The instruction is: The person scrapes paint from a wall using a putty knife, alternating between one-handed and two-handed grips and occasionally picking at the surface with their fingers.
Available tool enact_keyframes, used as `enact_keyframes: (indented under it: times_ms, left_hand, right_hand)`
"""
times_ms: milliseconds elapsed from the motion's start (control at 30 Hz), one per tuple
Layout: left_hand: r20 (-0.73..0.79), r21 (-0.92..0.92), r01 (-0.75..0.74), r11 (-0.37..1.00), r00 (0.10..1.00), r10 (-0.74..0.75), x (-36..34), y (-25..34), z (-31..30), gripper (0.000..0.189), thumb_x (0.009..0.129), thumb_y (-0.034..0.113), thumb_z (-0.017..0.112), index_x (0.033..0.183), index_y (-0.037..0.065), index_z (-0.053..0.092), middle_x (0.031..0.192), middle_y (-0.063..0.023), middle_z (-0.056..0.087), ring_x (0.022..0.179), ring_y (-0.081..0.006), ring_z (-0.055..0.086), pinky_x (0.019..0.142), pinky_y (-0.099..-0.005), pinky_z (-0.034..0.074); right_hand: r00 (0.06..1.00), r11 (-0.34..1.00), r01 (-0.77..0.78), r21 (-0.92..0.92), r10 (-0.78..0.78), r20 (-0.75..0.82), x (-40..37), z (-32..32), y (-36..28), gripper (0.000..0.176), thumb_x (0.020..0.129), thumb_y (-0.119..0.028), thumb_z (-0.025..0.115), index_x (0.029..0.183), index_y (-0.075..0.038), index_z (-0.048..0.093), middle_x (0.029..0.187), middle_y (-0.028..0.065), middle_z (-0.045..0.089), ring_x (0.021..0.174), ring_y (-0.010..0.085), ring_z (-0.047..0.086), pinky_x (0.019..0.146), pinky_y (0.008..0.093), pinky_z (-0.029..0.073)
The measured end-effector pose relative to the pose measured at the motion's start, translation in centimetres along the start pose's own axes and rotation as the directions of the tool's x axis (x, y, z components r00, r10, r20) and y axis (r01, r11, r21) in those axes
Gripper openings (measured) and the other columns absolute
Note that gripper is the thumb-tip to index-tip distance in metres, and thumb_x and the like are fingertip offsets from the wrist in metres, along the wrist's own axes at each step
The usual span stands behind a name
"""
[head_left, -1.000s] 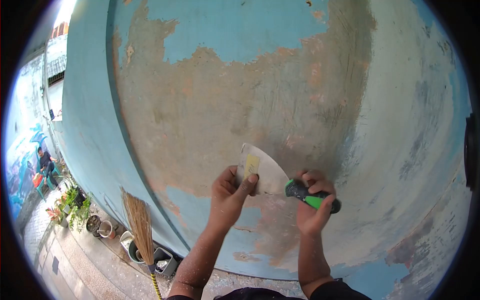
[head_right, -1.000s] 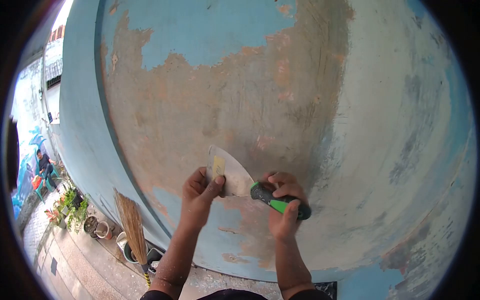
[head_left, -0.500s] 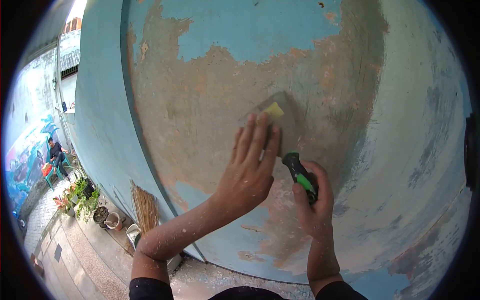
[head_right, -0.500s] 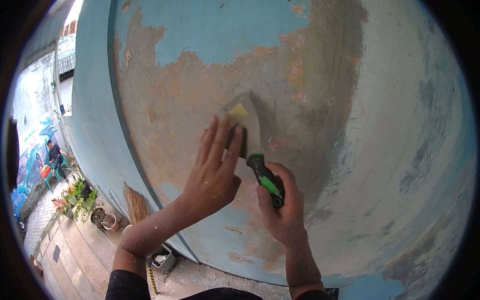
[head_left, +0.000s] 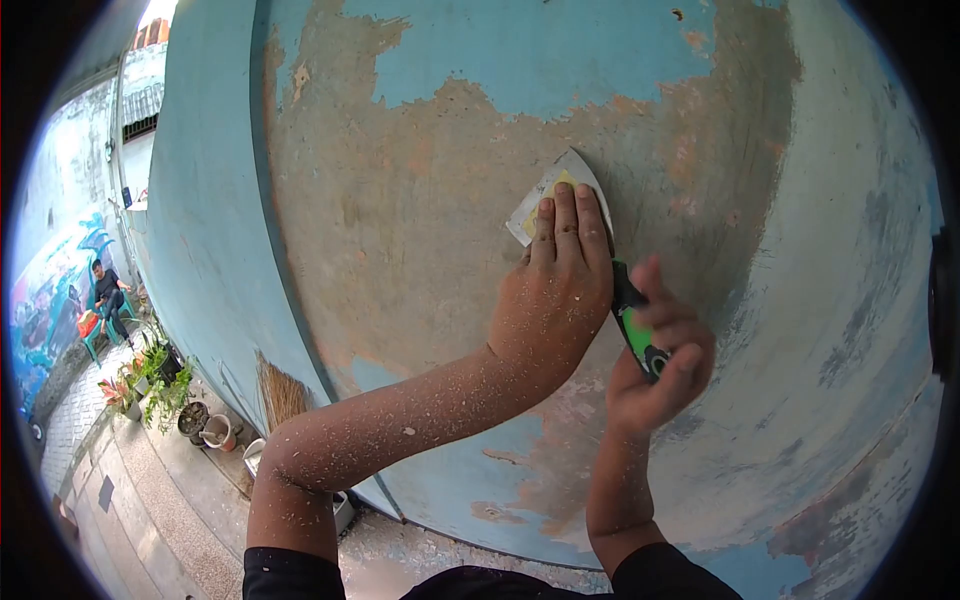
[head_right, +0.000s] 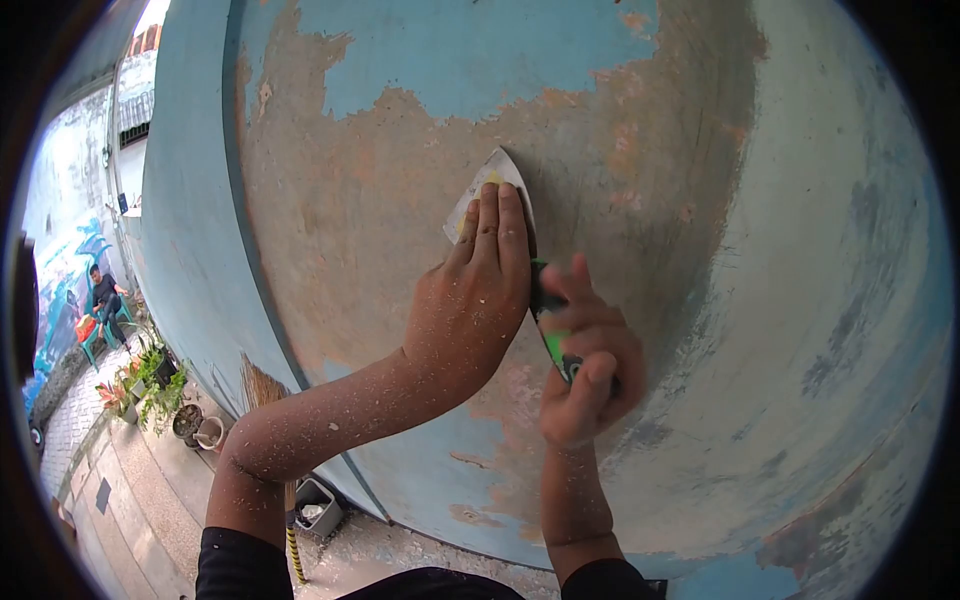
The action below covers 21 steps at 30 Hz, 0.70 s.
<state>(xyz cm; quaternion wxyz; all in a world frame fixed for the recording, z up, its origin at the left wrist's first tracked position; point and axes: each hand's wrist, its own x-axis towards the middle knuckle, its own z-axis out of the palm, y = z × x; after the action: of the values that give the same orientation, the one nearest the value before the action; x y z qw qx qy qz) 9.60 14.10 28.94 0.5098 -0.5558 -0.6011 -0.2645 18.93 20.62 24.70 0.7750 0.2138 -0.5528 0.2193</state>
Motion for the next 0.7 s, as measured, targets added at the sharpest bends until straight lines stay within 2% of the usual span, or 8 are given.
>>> enact_keyframes:
  times_ms: [33,100,300,433,500,533,667,700]
  left_hand:
    - [0.001,0.001,0.000,1.000,1.000,0.000,0.1,-0.1,-0.1,0.060,0.085,0.003,0.059,0.135,-0.018,0.033,0.134,-0.0386,0.045,0.124,-0.0386,0.054,0.080,-0.0332,0.059]
    - [-0.013,-0.049,0.022,0.999,1.000,-0.023,0.6,-0.8,-0.1,0.059,0.086,0.004,0.058,0.134,-0.018,0.033,0.130,-0.0392,0.048,0.119,-0.0387,0.058,0.075,-0.0335,0.060]
    - [0.031,-0.050,0.136,0.989,0.990,-0.134,1.7,-1.8,-0.9,0.062,0.086,0.008,0.061,0.133,-0.019,0.032,0.126,-0.0397,0.051,0.110,-0.0397,0.063,0.071,-0.0379,0.060]
    - [0.059,0.072,0.139,0.988,0.988,-0.143,1.7,-3.5,0.1,0.062,0.085,0.008,0.060,0.134,-0.018,0.031,0.126,-0.0400,0.050,0.102,-0.0403,0.066,0.070,-0.0389,0.060]
    - [0.026,0.247,0.152,0.957,0.986,-0.164,2.4,-4.8,-0.1,0.052,0.086,0.003,0.059,0.127,-0.021,0.040,0.127,-0.0400,0.051,0.117,-0.0380,0.059,0.076,-0.0338,0.060]
    - [0.091,0.056,0.194,0.979,0.976,-0.198,2.1,-4.8,-1.0,0.050,0.086,0.003,0.058,0.127,-0.021,0.041,0.126,-0.0401,0.051,0.116,-0.0382,0.060,0.075,-0.0341,0.060]
    - [0.168,0.006,0.059,0.998,0.984,-0.059,0.9,-3.7,-1.9,0.053,0.087,0.003,0.057,0.131,-0.020,0.039,0.127,-0.0393,0.051,0.116,-0.0379,0.060,0.078,-0.0321,0.059]
    - [0.153,0.081,0.066,0.994,0.985,-0.078,1.4,-4.9,-1.4,0.059,0.087,0.003,0.057,0.136,-0.020,0.033,0.130,-0.0390,0.050,0.111,-0.0372,0.064,0.079,-0.0349,0.059]
  right_hand:
    - [1.000,1.000,-0.001,0.001,0.001,-0.001,0.4,0.3,0.2,0.037,0.102,-0.034,0.041,0.086,-0.003,0.051,0.082,0.0146,0.062,0.090,0.0305,0.066,0.097,0.0522,0.048]
    - [0.994,0.940,0.076,0.333,-0.099,0.053,1.0,1.1,0.8,0.037,0.103,-0.027,0.036,0.072,-0.007,0.041,0.066,0.0108,0.052,0.069,0.0249,0.059,0.087,0.0521,0.050]
    - [0.999,0.891,-0.007,0.454,-0.014,0.043,3.7,3.3,1.0,0.036,0.101,-0.020,0.037,0.068,-0.006,0.040,0.059,0.0080,0.045,0.059,0.0210,0.048,0.072,0.0455,0.049]
    - [0.999,0.927,0.042,0.372,-0.040,-0.012,2.7,4.5,3.2,0.036,0.101,-0.018,0.037,0.068,-0.005,0.042,0.059,0.0075,0.045,0.059,0.0198,0.047,0.071,0.0435,0.048]
    - [0.981,0.900,-0.194,0.390,0.178,0.077,3.8,5.5,3.8,0.036,0.101,-0.016,0.036,0.067,-0.005,0.042,0.059,0.0071,0.046,0.058,0.0194,0.046,0.068,0.0422,0.047]
    - [0.991,0.916,-0.124,0.382,0.098,0.088,4.0,5.6,2.8,0.036,0.101,-0.016,0.037,0.067,-0.005,0.043,0.058,0.0062,0.046,0.057,0.0187,0.045,0.066,0.0413,0.047]
    - [0.997,0.919,-0.072,0.388,0.057,0.050,1.5,5.0,0.7,0.033,0.097,-0.024,0.032,0.067,-0.013,0.037,0.058,0.0078,0.039,0.057,0.0198,0.044,0.073,0.0435,0.044]
    - [0.993,0.972,-0.115,0.202,0.110,0.038,1.3,5.6,1.9,0.040,0.101,-0.035,0.034,0.067,-0.014,0.038,0.058,0.0091,0.043,0.058,0.0177,0.045,0.073,0.0446,0.045]
